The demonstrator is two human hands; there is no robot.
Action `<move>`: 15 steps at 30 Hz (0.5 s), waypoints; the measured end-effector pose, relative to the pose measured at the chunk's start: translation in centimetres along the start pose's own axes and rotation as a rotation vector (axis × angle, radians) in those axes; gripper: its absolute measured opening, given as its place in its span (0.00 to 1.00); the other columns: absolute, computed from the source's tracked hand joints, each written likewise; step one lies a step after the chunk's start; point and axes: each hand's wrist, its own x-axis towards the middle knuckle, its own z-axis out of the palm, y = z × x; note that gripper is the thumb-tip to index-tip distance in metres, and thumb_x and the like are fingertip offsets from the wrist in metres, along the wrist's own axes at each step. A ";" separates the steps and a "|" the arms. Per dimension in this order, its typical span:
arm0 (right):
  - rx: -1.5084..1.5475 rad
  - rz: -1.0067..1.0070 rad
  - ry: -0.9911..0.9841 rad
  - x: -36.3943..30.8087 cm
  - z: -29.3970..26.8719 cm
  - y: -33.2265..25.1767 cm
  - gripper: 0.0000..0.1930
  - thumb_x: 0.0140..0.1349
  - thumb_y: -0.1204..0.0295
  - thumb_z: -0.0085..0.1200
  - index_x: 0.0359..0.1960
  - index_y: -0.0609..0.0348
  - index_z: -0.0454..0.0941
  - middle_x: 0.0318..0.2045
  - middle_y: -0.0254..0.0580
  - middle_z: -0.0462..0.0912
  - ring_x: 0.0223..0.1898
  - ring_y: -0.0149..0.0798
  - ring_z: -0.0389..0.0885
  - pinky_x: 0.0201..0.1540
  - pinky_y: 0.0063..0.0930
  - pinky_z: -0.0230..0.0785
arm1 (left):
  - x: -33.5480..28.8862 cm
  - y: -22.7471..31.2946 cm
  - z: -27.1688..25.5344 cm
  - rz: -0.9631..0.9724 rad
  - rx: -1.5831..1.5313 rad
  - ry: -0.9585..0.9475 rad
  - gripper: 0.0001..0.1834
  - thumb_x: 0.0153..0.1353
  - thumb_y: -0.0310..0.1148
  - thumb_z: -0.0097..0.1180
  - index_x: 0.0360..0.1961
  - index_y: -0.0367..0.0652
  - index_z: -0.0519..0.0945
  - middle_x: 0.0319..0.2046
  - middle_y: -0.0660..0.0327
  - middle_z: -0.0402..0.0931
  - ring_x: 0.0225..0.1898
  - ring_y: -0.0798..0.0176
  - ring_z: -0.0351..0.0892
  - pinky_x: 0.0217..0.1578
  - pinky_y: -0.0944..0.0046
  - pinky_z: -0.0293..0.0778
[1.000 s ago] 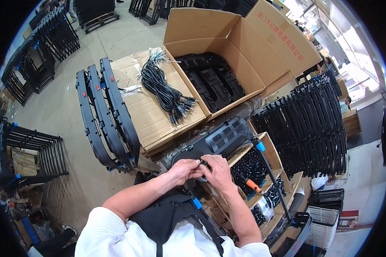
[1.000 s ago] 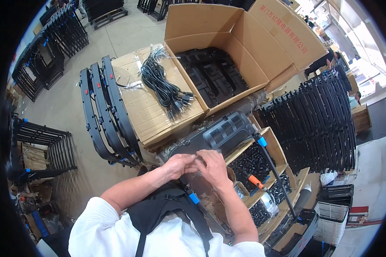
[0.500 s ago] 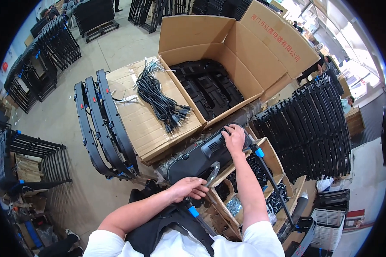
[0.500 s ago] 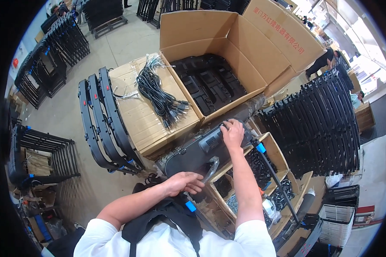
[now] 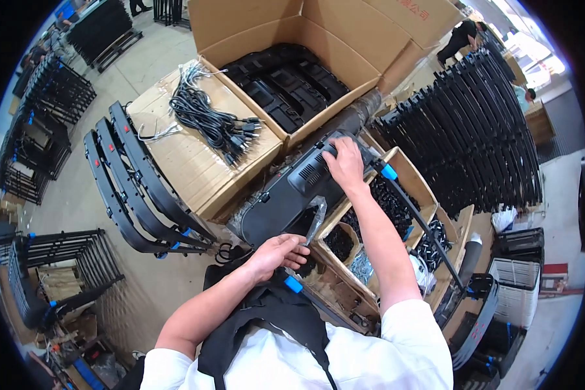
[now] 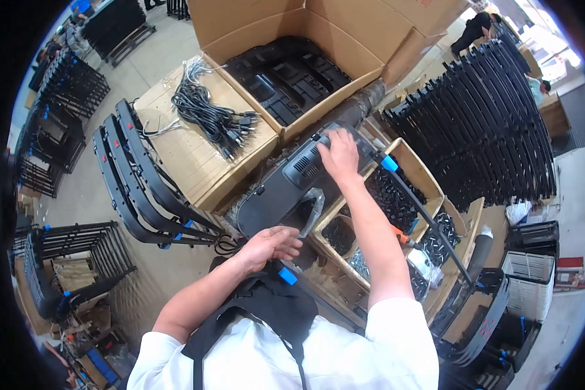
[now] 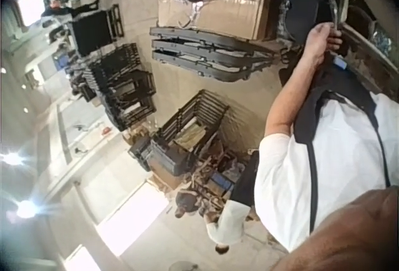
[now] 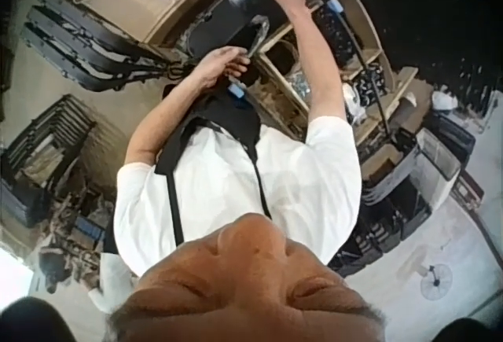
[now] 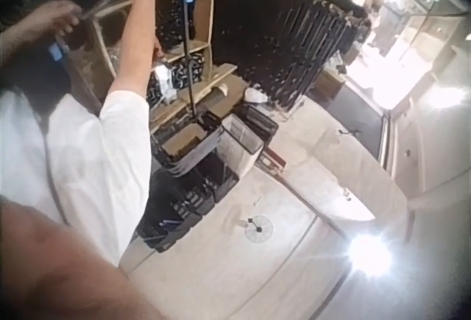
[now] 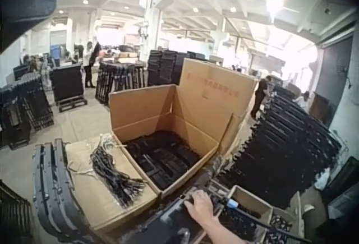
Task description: Assembling a plastic housing for fitness equipment by attaching components with screws and cable ties.
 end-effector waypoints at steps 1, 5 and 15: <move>0.150 0.054 -0.043 -1.6 -1.3 -0.1 0.14 0.60 0.63 0.63 0.44 0.57 0.85 0.42 0.44 0.83 0.48 0.52 0.80 0.51 0.45 0.73 | -0.2 0.1 0.0 0.001 0.014 0.017 0.22 0.80 0.43 0.47 0.64 0.38 0.74 0.50 0.54 0.82 0.46 0.61 0.85 0.47 0.62 0.82; 0.208 0.194 -0.335 -11.2 -5.2 -0.3 0.12 0.68 0.64 0.55 0.43 0.59 0.83 0.38 0.57 0.85 0.42 0.61 0.84 0.46 0.52 0.76 | -0.9 -1.3 -0.5 0.027 -0.088 0.056 0.22 0.78 0.43 0.50 0.62 0.38 0.75 0.47 0.55 0.83 0.43 0.62 0.85 0.46 0.62 0.82; -0.074 0.320 -0.790 -25.6 2.1 4.3 0.31 0.57 0.63 0.67 0.61 0.64 0.75 0.62 0.64 0.74 0.59 0.62 0.78 0.61 0.49 0.74 | 2.9 -4.9 2.6 -0.008 0.060 0.039 0.20 0.78 0.45 0.48 0.59 0.43 0.78 0.45 0.63 0.80 0.39 0.68 0.82 0.40 0.66 0.81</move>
